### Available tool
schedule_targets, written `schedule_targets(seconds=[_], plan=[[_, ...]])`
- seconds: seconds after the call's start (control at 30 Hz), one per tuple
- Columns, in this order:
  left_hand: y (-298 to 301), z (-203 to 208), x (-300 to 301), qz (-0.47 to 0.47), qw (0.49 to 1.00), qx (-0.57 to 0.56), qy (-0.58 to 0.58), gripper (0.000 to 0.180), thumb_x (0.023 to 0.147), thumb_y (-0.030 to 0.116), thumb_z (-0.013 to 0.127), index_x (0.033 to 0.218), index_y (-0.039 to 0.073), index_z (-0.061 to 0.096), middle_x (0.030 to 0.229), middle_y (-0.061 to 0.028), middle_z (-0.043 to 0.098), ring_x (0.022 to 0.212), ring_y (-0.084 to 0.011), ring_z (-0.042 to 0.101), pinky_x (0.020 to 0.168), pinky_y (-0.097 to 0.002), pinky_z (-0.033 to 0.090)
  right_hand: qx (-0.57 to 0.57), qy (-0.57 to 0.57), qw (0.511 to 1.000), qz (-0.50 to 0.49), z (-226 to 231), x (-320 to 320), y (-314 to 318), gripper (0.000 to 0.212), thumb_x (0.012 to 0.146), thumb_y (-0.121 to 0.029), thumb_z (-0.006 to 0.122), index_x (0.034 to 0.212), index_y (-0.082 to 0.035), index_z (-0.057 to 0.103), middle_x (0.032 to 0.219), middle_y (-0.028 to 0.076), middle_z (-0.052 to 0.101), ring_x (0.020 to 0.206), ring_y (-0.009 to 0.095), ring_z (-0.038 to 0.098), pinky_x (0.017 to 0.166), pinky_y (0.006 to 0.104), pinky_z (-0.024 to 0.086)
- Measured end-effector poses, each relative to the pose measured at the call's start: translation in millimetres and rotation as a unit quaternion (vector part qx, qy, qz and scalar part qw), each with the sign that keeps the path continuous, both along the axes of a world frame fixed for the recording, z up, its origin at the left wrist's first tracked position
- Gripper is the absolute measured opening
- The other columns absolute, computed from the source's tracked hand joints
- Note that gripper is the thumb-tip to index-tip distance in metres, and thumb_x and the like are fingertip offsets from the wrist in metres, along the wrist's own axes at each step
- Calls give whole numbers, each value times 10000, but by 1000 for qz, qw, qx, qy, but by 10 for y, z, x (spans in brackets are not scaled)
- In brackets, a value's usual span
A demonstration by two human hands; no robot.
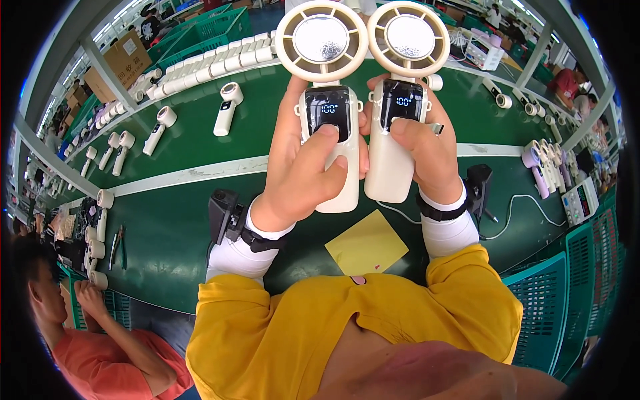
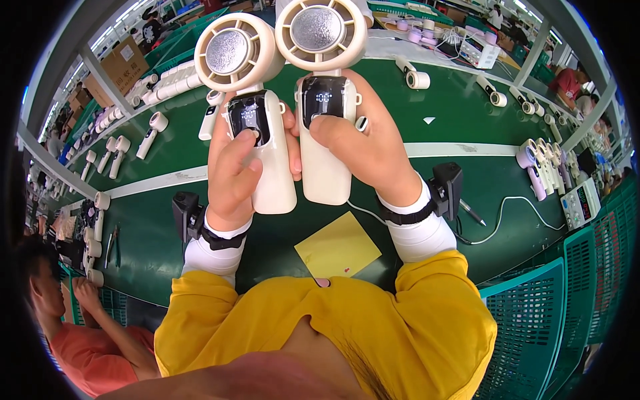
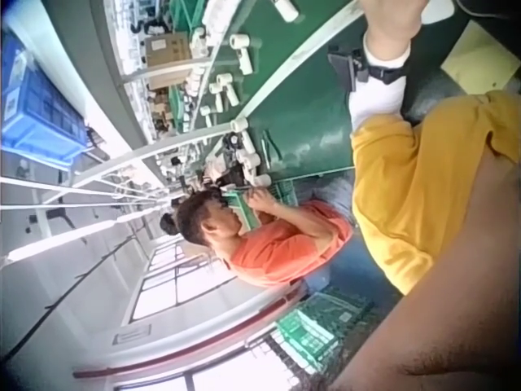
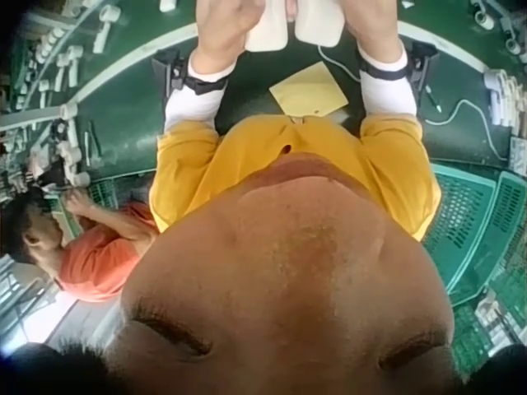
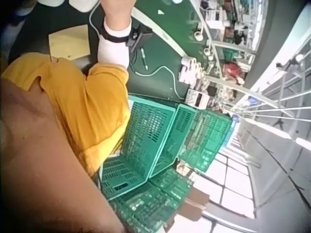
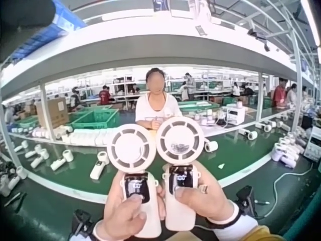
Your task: The person tests handheld fans by plugging in a charging cable and pressing a button to cycle through speed settings on a digital display. After checking each unit, the person unplugs the cable and sets the fans aside on the table.
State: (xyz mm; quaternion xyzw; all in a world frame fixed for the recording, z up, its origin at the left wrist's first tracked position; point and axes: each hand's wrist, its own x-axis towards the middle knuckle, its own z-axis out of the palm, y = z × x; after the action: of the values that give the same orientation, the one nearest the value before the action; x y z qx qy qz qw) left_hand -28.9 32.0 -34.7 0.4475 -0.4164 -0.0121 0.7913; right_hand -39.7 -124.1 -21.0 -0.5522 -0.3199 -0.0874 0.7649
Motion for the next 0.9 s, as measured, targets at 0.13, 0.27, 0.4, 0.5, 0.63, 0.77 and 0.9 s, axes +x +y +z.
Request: schedule_targets(seconds=[0.13, 0.27, 0.4, 0.5, 0.63, 0.77, 0.9], plan=[[-22, -24, 12, 31, 999, 25, -32, 749, 688, -118, 332, 1330, 11, -31, 964, -151, 479, 693, -179, 538, 616, -304, 461, -35, -23, 998, -47, -21, 19, -39, 344, 741, -30, 468, 1079, 25, 437, 890, 79, 549, 796, 128, 525, 716, 271, 449], [-25, -20, -4, 24, 999, 9, -21, 739, 697, -116, 335, 1328, 5, -29, 966, -148, 479, 684, -175, 536, 610, -300, 459, -61, 8, 990, -123, -8, 11, 0, 492, 643, -135, 491, 1104, 30, 439, 840, 128, 554, 758, 184, 552, 683, 291, 467], [-15, -45, 3, 36, 998, 20, -39, 736, 704, -114, 342, 1326, 0, -35, 964, -145, 480, 677, -172, 535, 607, -297, 458, -56, 4, 991, -124, -12, 4, 19, 493, 643, -137, 490, 1103, 31, 439, 839, 127, 552, 753, 184, 552, 680, 292, 468], [0, -29, -18, 26, 999, 8, -33, 739, 705, -112, 345, 1325, -3, -42, 962, -146, 480, 677, -170, 535, 605, -295, 457, -61, 1, 991, -120, -13, 9, 20, 492, 645, -141, 496, 1103, 30, 438, 839, 128, 551, 749, 184, 552, 677, 291, 469], [6, -30, -18, 29, 999, 11, -32, 742, 707, -109, 348, 1325, -3, -49, 960, -148, 480, 679, -168, 535, 602, -294, 455, -52, -13, 992, -118, -27, 11, 43, 493, 654, -156, 516, 1103, 30, 436, 836, 128, 549, 746, 183, 552, 671, 288, 469], [-8, -28, -15, 36, 999, 17, -37, 742, 708, -105, 350, 1323, -6, -53, 956, -150, 479, 680, -167, 536, 599, -295, 455, -45, -19, 993, -111, -31, 15, 29, 500, 663, -178, 543, 1105, 30, 433, 833, 128, 547, 745, 182, 552, 666, 284, 469], [-7, -19, -11, 26, 999, 7, -29, 740, 707, -103, 349, 1320, -14, -56, 957, -151, 480, 678, -167, 537, 600, -293, 456, -41, -32, 997, -56, -36, 30, -35, 431, 716, -92, 510, 1120, 30, 422, 906, 86, 539, 817, 138, 525, 733, 272, 439]])
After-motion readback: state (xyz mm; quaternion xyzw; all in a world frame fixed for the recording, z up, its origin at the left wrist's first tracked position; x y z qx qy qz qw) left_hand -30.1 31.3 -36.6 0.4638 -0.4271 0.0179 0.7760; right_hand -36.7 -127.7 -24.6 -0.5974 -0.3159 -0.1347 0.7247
